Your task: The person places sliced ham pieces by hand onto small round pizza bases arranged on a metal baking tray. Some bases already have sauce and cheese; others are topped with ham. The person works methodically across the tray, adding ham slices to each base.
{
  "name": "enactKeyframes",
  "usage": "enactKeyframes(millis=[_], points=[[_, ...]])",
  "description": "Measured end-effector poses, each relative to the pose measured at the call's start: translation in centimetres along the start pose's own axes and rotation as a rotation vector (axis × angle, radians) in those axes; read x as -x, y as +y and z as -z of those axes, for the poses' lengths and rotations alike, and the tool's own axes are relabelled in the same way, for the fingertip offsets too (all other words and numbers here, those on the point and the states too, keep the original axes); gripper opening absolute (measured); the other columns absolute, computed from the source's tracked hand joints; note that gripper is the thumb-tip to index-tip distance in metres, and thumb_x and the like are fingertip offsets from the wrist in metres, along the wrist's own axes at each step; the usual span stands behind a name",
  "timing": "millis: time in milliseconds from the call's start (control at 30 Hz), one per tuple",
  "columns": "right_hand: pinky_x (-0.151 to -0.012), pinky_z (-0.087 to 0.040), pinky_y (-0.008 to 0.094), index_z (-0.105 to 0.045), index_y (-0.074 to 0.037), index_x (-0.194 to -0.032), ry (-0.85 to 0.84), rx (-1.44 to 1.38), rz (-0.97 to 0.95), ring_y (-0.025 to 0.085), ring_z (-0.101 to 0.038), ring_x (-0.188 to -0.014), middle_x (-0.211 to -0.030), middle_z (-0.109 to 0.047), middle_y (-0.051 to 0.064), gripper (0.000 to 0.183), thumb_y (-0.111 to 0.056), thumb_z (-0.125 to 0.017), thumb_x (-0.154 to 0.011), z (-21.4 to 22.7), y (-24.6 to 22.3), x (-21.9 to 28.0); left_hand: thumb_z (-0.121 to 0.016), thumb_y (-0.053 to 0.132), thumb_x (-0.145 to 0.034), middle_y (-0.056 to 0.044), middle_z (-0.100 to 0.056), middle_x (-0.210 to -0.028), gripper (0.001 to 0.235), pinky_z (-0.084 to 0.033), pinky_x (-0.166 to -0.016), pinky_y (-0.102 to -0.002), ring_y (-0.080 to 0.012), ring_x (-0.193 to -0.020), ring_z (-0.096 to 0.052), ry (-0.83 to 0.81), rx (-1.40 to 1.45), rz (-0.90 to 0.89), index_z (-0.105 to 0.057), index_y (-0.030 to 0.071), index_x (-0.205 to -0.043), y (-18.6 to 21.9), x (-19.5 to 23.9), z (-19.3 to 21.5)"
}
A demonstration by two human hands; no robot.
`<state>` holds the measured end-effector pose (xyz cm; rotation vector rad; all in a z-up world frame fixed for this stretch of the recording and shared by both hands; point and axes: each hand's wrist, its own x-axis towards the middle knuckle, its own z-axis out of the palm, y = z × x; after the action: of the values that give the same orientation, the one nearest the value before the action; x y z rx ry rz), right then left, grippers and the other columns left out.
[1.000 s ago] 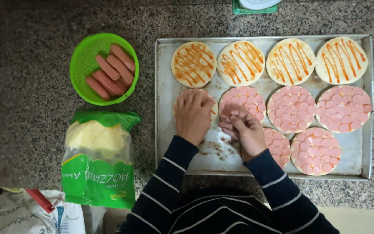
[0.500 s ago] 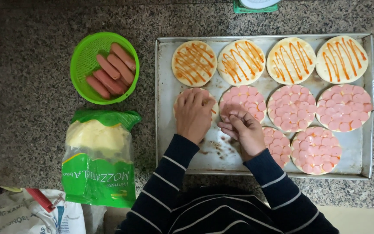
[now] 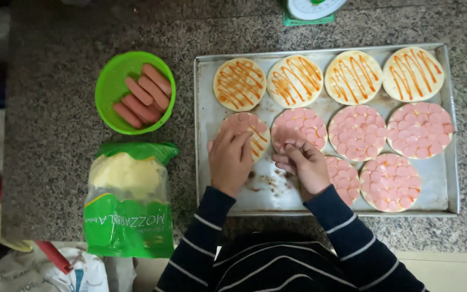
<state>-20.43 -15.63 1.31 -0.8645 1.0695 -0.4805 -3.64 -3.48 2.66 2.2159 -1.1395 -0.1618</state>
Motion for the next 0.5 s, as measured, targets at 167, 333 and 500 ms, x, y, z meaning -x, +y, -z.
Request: enactKeyframes(millis=[167,333,500], points=[[-0.076,-0.074,0.051,-0.07,0.002,-0.133,0.007,-0.051,0.037,0.044,-0.086,-0.09,-0.106,-0.077,0.024,0.027,-0.012,-0.07,-0.11,2.4,2.2,0.9,-0.063,0.036,-0.115,0.003,-0.072,-0.103,0.026,-0.044,-0.096,-0.042,-0.0225,-0.105,-0.074,-0.028,0.052,-0.016,-0.085,0.026,-0.122,1.1,2.5,0.0],[-0.065,-0.074,0.043,-0.072,0.0,-0.13,0.08,-0.034,0.019,0.038,-0.086,-0.083,-0.105,-0.078,0.021,0.025,-0.016,-0.072,-0.11,7.3,2.6,1.2,-0.07,0.025,-0.109,-0.007,-0.075,-0.103,0.021,-0.049,-0.092,-0.046,-0.0342,-0.101,-0.076,0.005,0.117,-0.123,-0.086,0.015,-0.12,4.0,4.0,0.5],[-0.052,-0.069,0.036,-0.075,-0.003,-0.113,0.181,0.013,0.092,0.028,-0.078,-0.07,-0.092,-0.073,0.015,0.014,-0.016,-0.076,-0.108,16.3,0.8,1.9,-0.068,0.029,-0.112,-0.004,-0.076,-0.096,0.023,-0.051,-0.091,-0.043,-0.0291,-0.094,-0.077,-0.026,0.1,-0.067,-0.087,0.017,-0.119,7.7,5.6,-1.4]])
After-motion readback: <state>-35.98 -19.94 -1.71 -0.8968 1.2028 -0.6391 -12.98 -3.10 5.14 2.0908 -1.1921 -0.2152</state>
